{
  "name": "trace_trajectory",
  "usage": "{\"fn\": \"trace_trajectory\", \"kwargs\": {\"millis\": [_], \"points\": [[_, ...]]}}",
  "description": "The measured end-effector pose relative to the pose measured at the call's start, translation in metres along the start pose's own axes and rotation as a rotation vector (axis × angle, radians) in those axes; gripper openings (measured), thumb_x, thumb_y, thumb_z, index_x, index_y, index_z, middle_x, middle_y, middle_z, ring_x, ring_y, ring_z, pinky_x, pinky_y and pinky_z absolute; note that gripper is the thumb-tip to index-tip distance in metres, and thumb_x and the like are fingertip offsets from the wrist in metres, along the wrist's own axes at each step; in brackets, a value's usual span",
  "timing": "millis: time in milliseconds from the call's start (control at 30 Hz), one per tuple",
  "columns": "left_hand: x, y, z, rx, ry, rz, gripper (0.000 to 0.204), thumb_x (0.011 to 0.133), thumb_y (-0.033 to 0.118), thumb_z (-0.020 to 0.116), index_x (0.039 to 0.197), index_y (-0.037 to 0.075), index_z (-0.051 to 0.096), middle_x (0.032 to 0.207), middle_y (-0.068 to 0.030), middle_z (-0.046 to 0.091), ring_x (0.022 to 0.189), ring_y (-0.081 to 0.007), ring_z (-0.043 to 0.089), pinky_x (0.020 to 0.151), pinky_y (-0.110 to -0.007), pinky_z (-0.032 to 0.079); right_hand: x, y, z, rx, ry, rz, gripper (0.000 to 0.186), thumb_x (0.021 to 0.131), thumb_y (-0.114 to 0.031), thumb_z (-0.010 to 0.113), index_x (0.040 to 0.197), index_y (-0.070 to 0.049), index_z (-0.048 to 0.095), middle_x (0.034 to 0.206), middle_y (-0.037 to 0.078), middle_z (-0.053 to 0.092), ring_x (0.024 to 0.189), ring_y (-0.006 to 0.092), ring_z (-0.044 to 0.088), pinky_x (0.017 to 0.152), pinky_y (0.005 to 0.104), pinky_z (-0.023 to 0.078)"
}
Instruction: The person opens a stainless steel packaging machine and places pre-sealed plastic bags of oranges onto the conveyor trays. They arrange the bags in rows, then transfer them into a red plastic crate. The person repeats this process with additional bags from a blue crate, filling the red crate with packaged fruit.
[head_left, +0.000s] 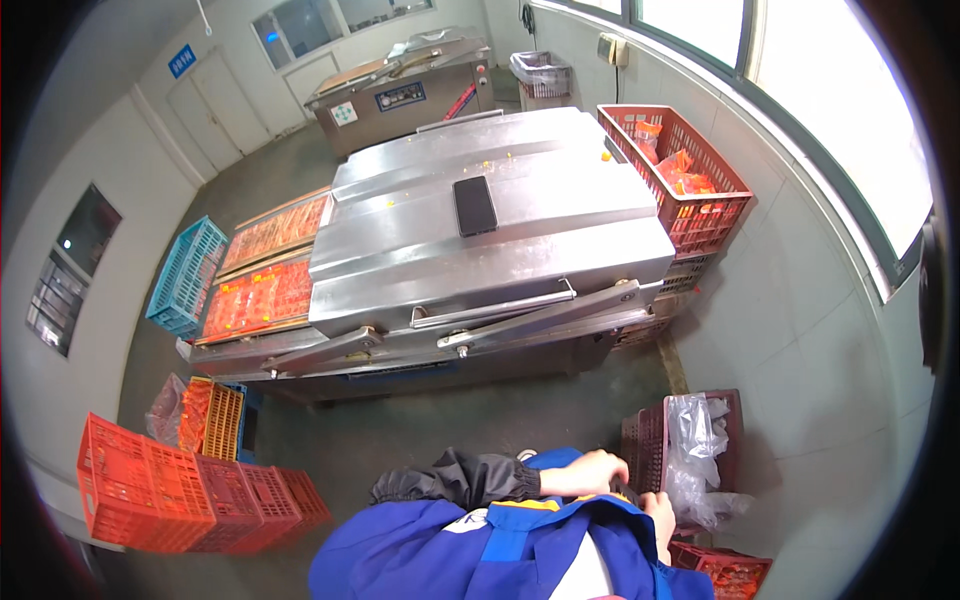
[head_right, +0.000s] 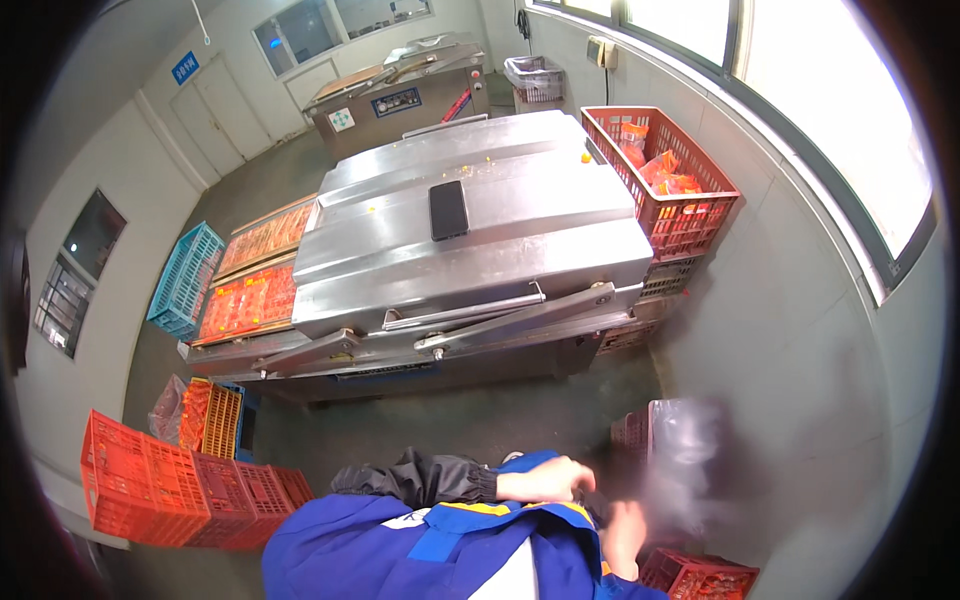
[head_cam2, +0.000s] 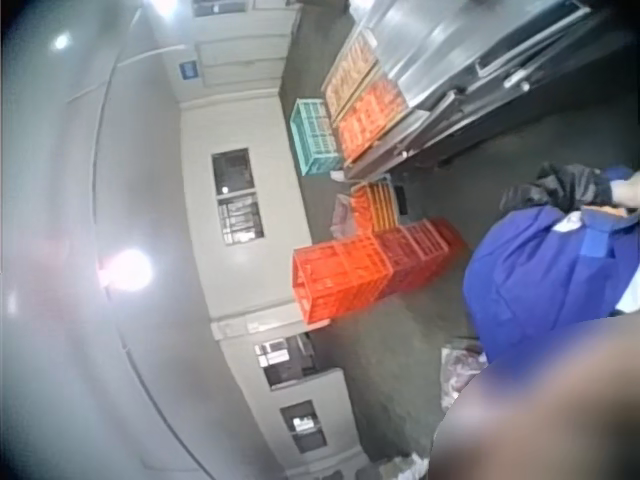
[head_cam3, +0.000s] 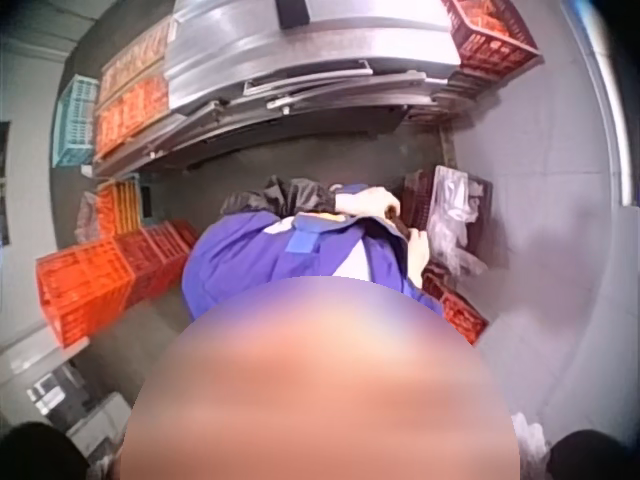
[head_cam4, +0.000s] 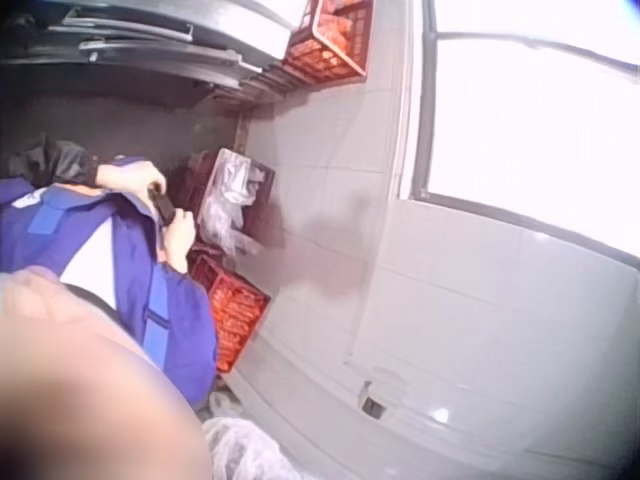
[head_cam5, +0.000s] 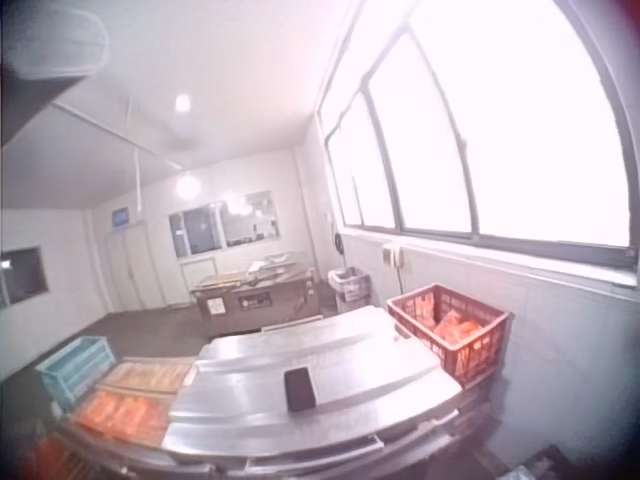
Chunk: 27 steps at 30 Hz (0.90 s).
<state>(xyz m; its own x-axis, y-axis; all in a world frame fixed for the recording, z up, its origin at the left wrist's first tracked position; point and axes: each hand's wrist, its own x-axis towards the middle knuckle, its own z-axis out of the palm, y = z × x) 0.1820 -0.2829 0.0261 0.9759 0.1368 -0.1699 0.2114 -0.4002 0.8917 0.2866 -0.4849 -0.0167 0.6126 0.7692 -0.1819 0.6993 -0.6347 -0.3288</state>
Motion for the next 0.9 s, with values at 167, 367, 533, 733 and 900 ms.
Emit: {"fn": "trace_trajectory", "kwargs": {"millis": [167,367,533,733,900], "points": [[-0.013,-0.02,0.007,0.178,-0.148,0.141,0.029,0.076,0.025,0.061,0.095,0.005,0.066,0.085,-0.0193,0.067,0.085,-0.0337,0.064,0.073,-0.043,0.05,-0.033,0.079,0.109,0.206,0.315,-0.185,0.015,0.068,-0.021,0.065,0.077,-0.01,0.062,0.089,0.01,0.058,0.089,0.0315,0.055,0.075,0.0424,0.045],[-0.116,-0.084,-0.029,0.303,-0.147,-0.527,0.057,0.073,0.008,0.056,0.128,0.011,0.043,0.112,-0.0172,0.055,0.107,-0.0341,0.054,0.085,-0.042,0.047,0.032,-0.008,0.071,0.168,0.309,-0.482,0.02,0.055,-0.02,0.067,0.065,-0.006,0.055,0.079,0.007,0.057,0.084,0.0271,0.054,0.085,0.044,0.038],[-0.201,-0.053,-0.003,0.242,0.215,-0.64,0.045,0.074,0.017,0.062,0.118,0.014,0.051,0.101,-0.0165,0.057,0.097,-0.0321,0.059,0.08,-0.042,0.049,0.033,-0.032,0.064,0.187,0.334,-0.604,0.02,0.053,-0.018,0.069,0.059,-0.005,0.054,0.071,0.008,0.053,0.078,0.029,0.052,0.077,0.0427,0.039],[-0.258,-0.039,0.062,0.02,0.546,-0.831,0.039,0.074,0.02,0.062,0.112,0.014,0.056,0.096,-0.015,0.059,0.095,-0.0306,0.061,0.078,-0.042,0.049,0.024,-0.027,0.069,0.195,0.124,-0.649,0.013,0.061,-0.017,0.064,0.059,-0.006,0.058,0.068,0.007,0.055,0.078,0.0257,0.054,0.079,0.0406,0.04],[-0.276,-0.053,0.067,0.206,0.257,-0.989,0.024,0.073,0.022,0.061,0.096,0.013,0.063,0.089,-0.0104,0.064,0.089,-0.029,0.063,0.073,-0.042,0.051,0.021,-0.023,0.06,0.101,0.006,-0.749,0.01,0.064,-0.017,0.062,0.062,-0.008,0.059,0.068,0.006,0.056,0.079,0.0247,0.054,0.081,0.0402,0.041]]}}
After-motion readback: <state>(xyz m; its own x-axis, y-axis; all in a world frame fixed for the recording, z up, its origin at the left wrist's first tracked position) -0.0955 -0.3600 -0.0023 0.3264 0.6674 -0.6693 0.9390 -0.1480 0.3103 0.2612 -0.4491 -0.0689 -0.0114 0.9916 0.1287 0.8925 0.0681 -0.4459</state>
